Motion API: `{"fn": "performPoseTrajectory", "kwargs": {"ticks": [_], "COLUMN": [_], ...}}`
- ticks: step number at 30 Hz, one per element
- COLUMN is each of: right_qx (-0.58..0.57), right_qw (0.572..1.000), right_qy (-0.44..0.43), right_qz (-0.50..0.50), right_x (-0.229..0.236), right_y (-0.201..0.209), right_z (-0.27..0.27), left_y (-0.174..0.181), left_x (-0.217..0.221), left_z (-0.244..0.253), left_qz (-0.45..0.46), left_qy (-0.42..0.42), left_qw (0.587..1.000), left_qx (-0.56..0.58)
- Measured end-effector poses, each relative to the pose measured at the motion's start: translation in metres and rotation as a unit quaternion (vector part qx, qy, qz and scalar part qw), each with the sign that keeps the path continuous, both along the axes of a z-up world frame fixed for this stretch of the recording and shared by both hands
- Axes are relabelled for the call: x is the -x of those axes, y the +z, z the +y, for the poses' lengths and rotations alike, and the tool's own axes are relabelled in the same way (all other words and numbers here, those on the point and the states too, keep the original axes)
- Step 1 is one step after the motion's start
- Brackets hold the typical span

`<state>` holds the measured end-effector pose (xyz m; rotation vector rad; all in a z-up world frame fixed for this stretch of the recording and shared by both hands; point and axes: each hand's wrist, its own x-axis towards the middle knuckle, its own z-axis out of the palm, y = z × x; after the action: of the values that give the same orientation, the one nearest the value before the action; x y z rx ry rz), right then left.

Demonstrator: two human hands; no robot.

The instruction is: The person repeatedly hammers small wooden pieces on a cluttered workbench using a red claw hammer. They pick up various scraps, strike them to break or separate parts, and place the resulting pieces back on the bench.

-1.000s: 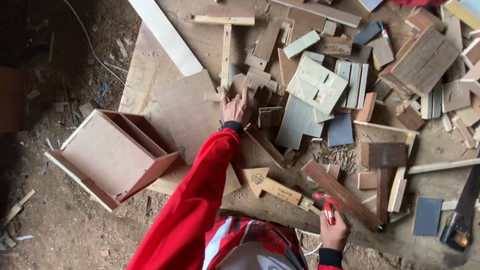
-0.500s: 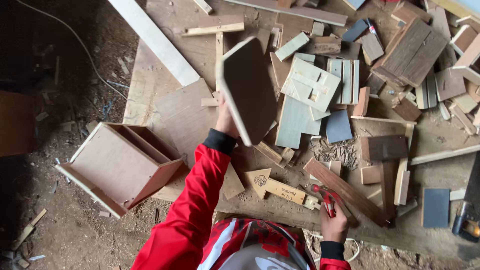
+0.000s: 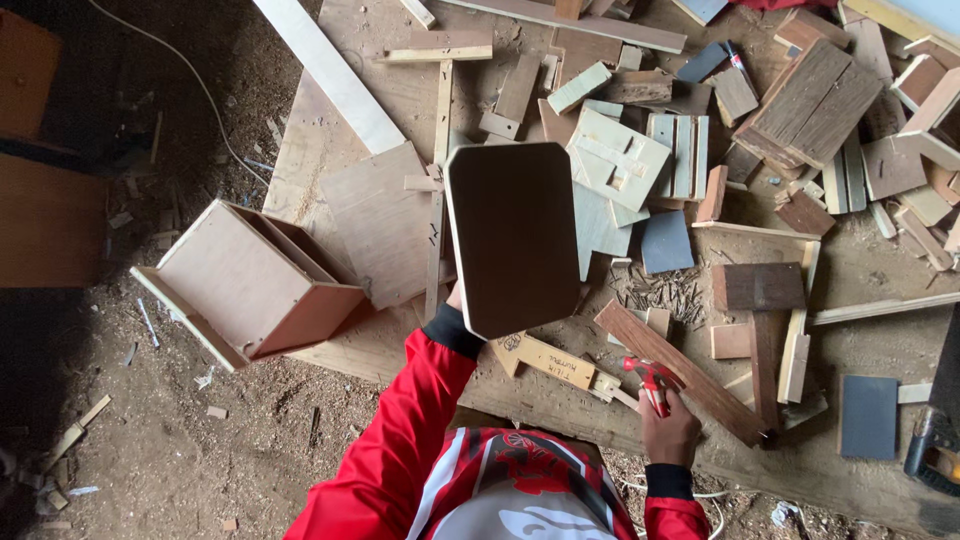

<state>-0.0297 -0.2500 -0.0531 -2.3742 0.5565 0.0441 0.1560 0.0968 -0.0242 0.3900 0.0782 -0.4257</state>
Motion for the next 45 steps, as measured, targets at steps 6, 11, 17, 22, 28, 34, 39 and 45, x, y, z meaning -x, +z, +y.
{"fn": "performPoseTrajectory", "kwargs": {"ticks": [6,11,17,22,28,34,39,45], "right_qx": [-0.114,-0.124,-0.419,-0.405,-0.283,-0.451,-0.419,-0.465], "right_qw": [0.989,0.97,0.87,0.86,0.919,0.883,0.892,0.839], "right_qy": [0.03,0.058,0.064,0.126,0.124,0.018,-0.075,-0.209], "right_qz": [-0.093,-0.203,-0.252,-0.284,-0.243,-0.126,-0.156,-0.19], "right_x": [-0.02,-0.031,-0.038,-0.042,-0.035,-0.02,-0.015,-0.017], "right_y": [0.031,0.089,0.178,0.203,0.184,0.157,0.14,0.133], "right_z": [0.003,0.026,0.03,0.01,-0.018,-0.035,-0.048,-0.062], "left_y": [0.058,0.129,0.19,0.212,0.209,0.201,0.201,0.186], "left_x": [0.039,0.074,0.108,0.126,0.153,0.168,0.176,0.206], "left_z": [-0.042,-0.08,-0.115,-0.132,-0.147,-0.162,-0.167,-0.173], "left_qz": [-0.086,-0.127,-0.302,-0.308,-0.344,-0.343,-0.339,-0.312], "left_qy": [0.13,0.099,0.207,0.185,0.205,0.177,0.164,0.16], "left_qw": [0.947,0.857,0.671,0.535,0.509,0.493,0.416,0.453], "left_qx": [-0.279,-0.489,-0.645,-0.765,-0.762,-0.78,-0.828,-0.819]}}
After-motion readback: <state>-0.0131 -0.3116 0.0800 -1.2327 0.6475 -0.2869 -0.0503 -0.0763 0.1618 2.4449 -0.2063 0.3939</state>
